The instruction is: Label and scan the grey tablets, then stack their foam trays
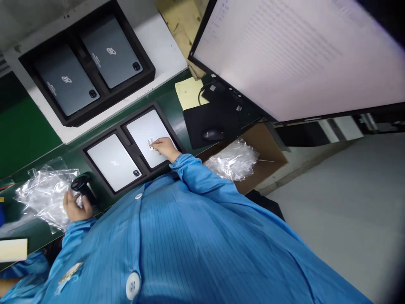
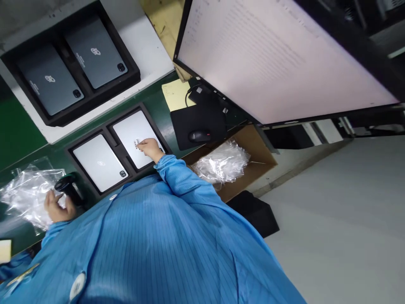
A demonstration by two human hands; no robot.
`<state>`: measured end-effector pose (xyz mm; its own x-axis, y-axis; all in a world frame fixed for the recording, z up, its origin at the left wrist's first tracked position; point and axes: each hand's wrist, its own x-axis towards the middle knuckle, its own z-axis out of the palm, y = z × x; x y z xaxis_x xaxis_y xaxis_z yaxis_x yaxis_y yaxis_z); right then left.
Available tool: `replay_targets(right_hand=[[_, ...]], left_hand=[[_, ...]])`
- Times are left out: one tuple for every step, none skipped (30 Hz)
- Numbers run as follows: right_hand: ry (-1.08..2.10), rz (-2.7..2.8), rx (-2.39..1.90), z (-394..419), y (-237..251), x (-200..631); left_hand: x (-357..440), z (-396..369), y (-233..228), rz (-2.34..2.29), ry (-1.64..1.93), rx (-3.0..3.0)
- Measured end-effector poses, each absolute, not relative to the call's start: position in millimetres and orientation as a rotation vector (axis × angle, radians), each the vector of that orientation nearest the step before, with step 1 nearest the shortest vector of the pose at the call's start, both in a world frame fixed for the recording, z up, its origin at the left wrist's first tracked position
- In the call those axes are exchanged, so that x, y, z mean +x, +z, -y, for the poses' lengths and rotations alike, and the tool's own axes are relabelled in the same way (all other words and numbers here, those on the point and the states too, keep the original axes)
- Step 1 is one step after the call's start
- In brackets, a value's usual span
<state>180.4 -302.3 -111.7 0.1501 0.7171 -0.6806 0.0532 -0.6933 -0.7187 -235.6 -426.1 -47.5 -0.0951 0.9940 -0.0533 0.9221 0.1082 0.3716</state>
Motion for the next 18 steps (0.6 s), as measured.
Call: replay_targets(right_hand=[[1.566, 0.708, -1.851, 304, -110, 185], [1.530, 0.685, -1.821, 306, -108, 192], [1.482, 0.666, -1.805, 309, -106, 201], [1.430, 0.651, -1.804, 312, -102, 210], [1.384, 0.642, -1.811, 315, -98, 221], [1.347, 0.640, -1.823, 320, -92, 231], [1.325, 0.645, -1.830, 325, -87, 241], [1.318, 0.659, -1.840, 331, -81, 250], [1.313, 0.673, -1.839, 337, -77, 259], [1.326, 0.689, -1.823, 342, -75, 266], [1.323, 0.693, -1.810, 347, -76, 272], [1.306, 0.686, -1.806, 351, -80, 276], [1.311, 0.690, -1.787, 353, -85, 280], [1.349, 0.701, -1.762, 356, -91, 282], [1.375, 0.719, -1.742, 358, -97, 283], [1.400, 0.738, -1.733, 360, -102, 283], [1.420, 0.756, -1.728, 362, -106, 283], [1.431, 0.771, -1.727, 364, -109, 282]], left_hand=[[-214, 407, -55, -1.983, 0.442, 2.038], [-186, 386, -63, -1.769, 0.455, 2.170], [-153, 367, -72, -1.528, 0.418, 2.255], [-115, 349, -81, -1.307, 0.347, 2.305], [-76, 333, -87, -1.121, 0.284, 2.341], [-37, 321, -93, -0.976, 0.195, 2.370], [-1, 312, -96, -0.873, 0.094, 2.406], [30, 305, -99, -0.818, -0.015, 2.444], [56, 299, -102, -0.805, -0.117, 2.477], [75, 294, -106, -0.805, -0.196, 2.510], [88, 289, -110, -0.774, -0.234, 2.547], [96, 284, -115, -0.746, -0.233, 2.591], [101, 281, -120, -0.727, -0.223, 2.634], [103, 278, -125, -0.711, -0.208, 2.677], [103, 276, -129, -0.695, -0.174, 2.723], [103, 275, -133, -0.681, -0.130, 2.768], [103, 275, -137, -0.669, -0.079, 2.810], [103, 275, -139, -0.661, -0.032, 2.845]])
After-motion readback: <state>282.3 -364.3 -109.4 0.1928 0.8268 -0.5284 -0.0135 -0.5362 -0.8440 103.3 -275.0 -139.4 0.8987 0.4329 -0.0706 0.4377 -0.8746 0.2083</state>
